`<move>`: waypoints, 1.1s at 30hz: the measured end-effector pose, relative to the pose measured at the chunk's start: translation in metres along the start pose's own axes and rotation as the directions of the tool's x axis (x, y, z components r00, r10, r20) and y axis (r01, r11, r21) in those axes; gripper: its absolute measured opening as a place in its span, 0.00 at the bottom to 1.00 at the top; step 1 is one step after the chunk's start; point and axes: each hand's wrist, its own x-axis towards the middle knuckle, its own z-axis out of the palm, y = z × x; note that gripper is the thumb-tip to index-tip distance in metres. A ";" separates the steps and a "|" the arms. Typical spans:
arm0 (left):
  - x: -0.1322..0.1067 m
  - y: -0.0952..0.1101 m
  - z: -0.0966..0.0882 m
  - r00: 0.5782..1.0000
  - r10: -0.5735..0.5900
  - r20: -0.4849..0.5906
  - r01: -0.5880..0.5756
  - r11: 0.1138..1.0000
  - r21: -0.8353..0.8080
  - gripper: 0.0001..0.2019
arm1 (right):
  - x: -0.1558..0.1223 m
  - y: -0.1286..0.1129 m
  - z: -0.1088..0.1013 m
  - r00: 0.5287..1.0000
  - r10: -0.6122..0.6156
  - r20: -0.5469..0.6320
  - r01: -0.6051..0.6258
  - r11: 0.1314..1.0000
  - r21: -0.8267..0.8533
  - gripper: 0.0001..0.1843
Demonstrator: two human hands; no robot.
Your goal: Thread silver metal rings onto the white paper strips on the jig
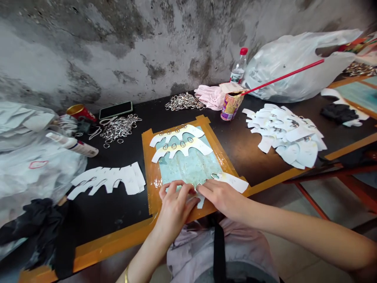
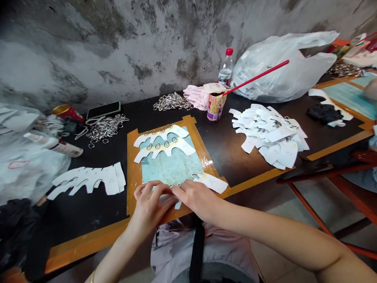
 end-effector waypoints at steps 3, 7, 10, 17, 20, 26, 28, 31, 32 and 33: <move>0.000 -0.002 0.000 0.999 0.035 -0.012 -0.035 0.999 -0.001 0.04 | -0.002 0.001 -0.001 0.997 -0.075 0.027 0.077 0.992 -0.096 0.11; -0.008 0.003 0.000 0.998 0.057 0.001 -0.057 0.998 -0.012 0.04 | 0.001 -0.001 0.003 0.988 -0.121 0.096 0.145 0.941 -0.305 0.06; -0.015 0.009 0.000 0.998 0.057 0.018 -0.057 0.998 -0.004 0.05 | 0.003 -0.004 0.009 0.981 -0.156 0.115 0.190 0.894 -0.406 0.05; -0.019 0.015 0.003 1.000 -0.007 -0.012 0.007 1.000 0.014 0.05 | 0.003 -0.011 0.026 0.991 -0.100 -0.088 0.047 0.880 -0.472 0.06; -0.017 0.015 0.003 0.999 -0.044 -0.012 0.043 0.999 -0.021 0.06 | 0.004 -0.016 0.029 0.985 0.037 -0.169 -0.104 0.906 -0.410 0.06; -0.018 0.011 0.005 0.998 -0.056 0.015 0.057 0.997 -0.044 0.07 | 0.001 -0.020 0.025 0.980 0.149 -0.130 -0.181 0.942 -0.284 0.06; -0.019 0.010 0.005 0.998 -0.055 0.019 0.056 0.998 -0.033 0.05 | -0.001 -0.018 0.022 0.993 0.089 -0.082 -0.110 0.947 -0.301 0.08; -0.021 0.012 0.006 0.998 -0.057 0.010 0.057 0.998 -0.004 0.03 | -0.001 -0.016 0.019 0.999 0.019 -0.029 -0.029 0.928 -0.372 0.06; -0.022 0.012 0.006 0.998 -0.057 0.005 0.057 0.998 0.002 0.03 | 0.000 -0.016 0.019 1.000 0.008 -0.017 -0.014 0.920 -0.393 0.05; -0.022 0.012 0.006 0.998 -0.056 0.003 0.056 0.998 0.003 0.03 | 0.001 -0.017 0.020 1.000 0.003 -0.015 -0.009 0.912 -0.410 0.04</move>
